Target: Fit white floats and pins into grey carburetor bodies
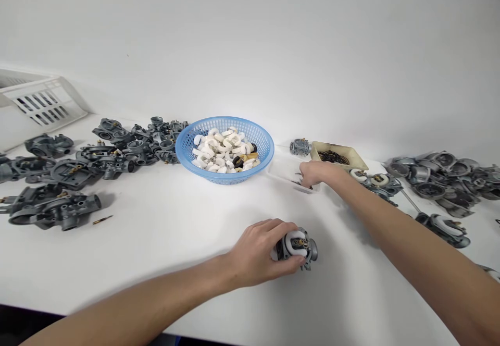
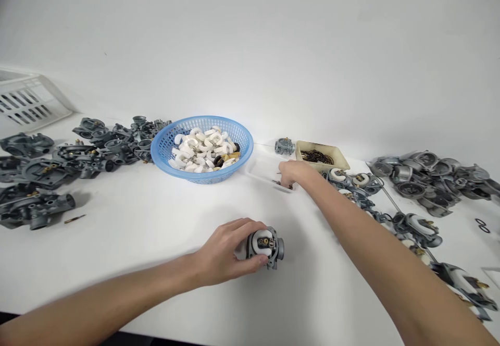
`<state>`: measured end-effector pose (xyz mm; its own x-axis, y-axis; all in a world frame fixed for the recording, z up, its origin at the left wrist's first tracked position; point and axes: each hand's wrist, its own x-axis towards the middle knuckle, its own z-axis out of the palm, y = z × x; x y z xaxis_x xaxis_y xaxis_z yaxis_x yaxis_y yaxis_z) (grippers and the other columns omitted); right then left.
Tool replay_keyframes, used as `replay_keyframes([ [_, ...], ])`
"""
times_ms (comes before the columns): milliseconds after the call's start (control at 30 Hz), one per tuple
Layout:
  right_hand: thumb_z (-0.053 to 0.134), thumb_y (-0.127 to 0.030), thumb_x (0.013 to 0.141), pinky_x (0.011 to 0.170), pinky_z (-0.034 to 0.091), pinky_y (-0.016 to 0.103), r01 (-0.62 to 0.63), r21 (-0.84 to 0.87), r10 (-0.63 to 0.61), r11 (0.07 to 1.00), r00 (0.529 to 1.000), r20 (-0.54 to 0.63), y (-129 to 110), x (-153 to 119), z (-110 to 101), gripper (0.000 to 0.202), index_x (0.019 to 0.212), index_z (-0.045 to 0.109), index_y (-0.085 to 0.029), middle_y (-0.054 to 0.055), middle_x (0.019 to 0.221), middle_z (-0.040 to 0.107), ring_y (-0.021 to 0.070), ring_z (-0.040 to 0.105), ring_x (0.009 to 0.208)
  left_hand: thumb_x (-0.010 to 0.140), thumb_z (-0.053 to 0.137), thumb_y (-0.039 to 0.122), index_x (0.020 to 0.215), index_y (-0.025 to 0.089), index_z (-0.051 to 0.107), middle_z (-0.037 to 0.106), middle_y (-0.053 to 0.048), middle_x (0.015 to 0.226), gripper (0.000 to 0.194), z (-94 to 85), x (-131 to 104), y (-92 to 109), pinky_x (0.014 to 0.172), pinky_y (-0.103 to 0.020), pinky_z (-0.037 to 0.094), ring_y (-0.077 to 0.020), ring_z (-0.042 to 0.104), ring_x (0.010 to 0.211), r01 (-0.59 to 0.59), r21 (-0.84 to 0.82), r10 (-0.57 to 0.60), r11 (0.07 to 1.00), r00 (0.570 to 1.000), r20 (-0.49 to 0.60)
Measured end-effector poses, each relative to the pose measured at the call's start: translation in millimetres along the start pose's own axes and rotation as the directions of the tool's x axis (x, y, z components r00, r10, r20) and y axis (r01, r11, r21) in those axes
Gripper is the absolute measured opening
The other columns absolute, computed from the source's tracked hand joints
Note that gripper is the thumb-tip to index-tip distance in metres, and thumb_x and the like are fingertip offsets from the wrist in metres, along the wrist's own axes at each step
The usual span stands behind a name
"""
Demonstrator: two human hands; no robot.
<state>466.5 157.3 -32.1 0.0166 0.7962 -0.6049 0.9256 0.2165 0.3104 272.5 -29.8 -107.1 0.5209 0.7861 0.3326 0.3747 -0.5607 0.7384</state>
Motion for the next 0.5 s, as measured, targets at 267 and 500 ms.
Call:
replay_keyframes([
  [267, 0.064, -0.035, 0.101, 0.092, 0.059, 0.045, -0.018, -0.019, 0.017, 1.000, 1.000, -0.023, 1.6, -8.7, -10.8, 0.033, 0.129, 0.062, -0.017, 0.010, 0.130, 0.064, 0.0244, 0.067, 0.109, 0.087, 0.073, 0.039, 0.125, 0.023, 0.062, 0.075, -0.006, 0.108, 0.043, -0.6, 0.3, -0.9, 0.084, -0.036, 0.058, -0.0237, 0.072, 0.091, -0.002, -0.002, 0.002, 1.000, 1.000, 0.001],
  [500, 0.065, -0.035, 0.101, 0.092, 0.059, 0.045, -0.005, -0.036, 0.003, 0.999, 0.998, -0.064, -2.9, -5.9, -5.4, 0.035, 0.130, 0.061, -0.016, 0.010, 0.130, 0.064, 0.0248, 0.067, 0.110, 0.087, 0.074, 0.039, 0.125, 0.023, 0.062, 0.075, -0.006, 0.108, 0.043, -0.9, 1.0, -0.2, 0.083, -0.035, 0.058, -0.0235, 0.071, 0.091, 0.000, -0.009, 0.000, 1.000, 1.000, 0.000],
])
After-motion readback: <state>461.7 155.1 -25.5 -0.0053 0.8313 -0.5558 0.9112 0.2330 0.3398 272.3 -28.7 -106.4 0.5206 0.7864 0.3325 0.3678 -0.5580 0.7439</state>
